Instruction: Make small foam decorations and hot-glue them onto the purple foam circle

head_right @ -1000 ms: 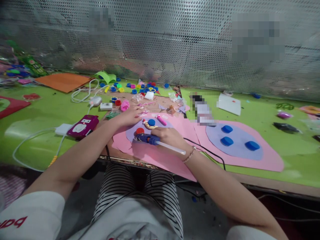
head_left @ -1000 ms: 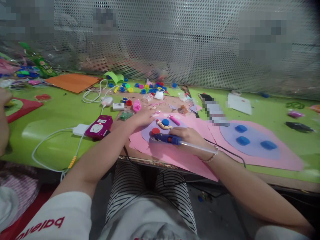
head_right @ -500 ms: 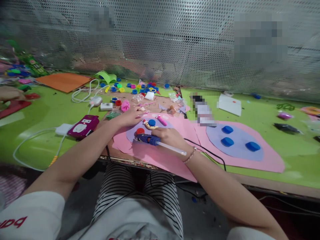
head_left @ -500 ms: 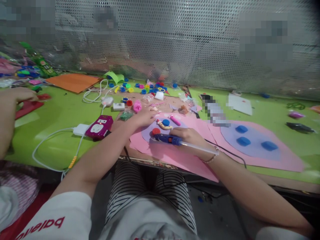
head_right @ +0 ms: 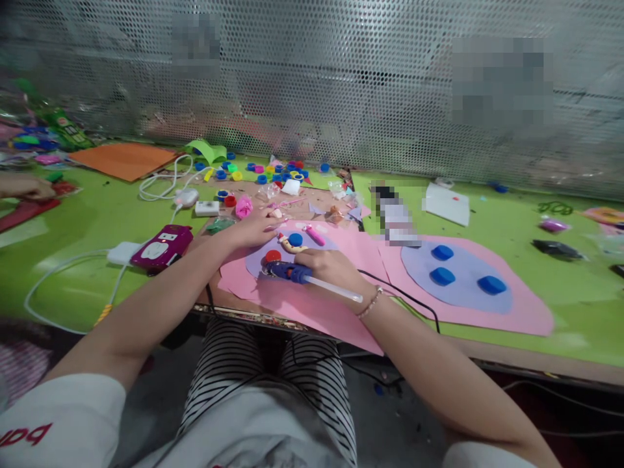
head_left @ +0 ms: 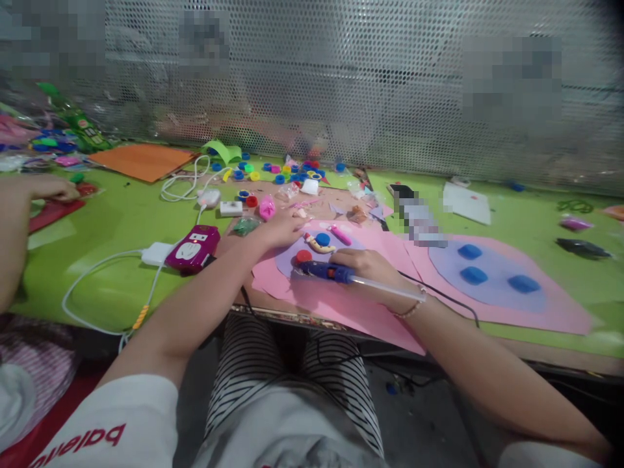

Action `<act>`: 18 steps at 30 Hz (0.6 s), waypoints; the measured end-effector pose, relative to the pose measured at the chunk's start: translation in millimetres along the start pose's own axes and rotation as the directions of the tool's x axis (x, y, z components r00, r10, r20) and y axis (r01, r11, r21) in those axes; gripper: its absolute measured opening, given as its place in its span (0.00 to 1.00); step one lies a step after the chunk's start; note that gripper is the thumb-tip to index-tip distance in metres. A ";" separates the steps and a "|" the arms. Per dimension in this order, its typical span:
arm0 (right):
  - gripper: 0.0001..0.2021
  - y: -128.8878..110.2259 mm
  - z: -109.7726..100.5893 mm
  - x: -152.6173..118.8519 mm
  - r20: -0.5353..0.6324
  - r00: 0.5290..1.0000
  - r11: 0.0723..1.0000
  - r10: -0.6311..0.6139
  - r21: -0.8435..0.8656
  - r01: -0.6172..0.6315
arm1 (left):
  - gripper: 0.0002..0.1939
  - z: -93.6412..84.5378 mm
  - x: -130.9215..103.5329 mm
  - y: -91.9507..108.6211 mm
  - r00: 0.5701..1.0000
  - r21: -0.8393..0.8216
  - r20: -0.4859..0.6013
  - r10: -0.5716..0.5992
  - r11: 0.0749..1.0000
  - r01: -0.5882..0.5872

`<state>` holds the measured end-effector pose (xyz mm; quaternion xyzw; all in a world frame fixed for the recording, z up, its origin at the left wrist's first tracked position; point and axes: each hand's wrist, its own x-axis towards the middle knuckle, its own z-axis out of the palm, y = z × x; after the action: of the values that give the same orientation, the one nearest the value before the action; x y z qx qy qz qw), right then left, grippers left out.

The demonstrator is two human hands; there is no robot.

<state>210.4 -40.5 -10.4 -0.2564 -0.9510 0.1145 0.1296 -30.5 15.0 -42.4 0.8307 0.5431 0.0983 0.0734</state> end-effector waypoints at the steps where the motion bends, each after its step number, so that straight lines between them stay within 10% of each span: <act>1: 0.05 0.2 0.1 0.0 0.001 1.000 1.000 -0.003 0.008 0.003 | 0.24 0.1 0.3 -0.4 1.000 0.003 -0.004 0.008 1.000 -0.008; 18: 0.07 2.8 2.3 -1.6 -0.021 0.998 0.996 -0.058 -0.064 0.057 | 0.24 1.5 0.6 -1.5 1.000 0.016 -0.016 0.008 1.000 -0.008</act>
<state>212.3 -39.3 -13.7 -0.2343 -0.9595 0.0777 0.1356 -31.2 16.1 -44.1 0.8327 0.5410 0.1008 0.0619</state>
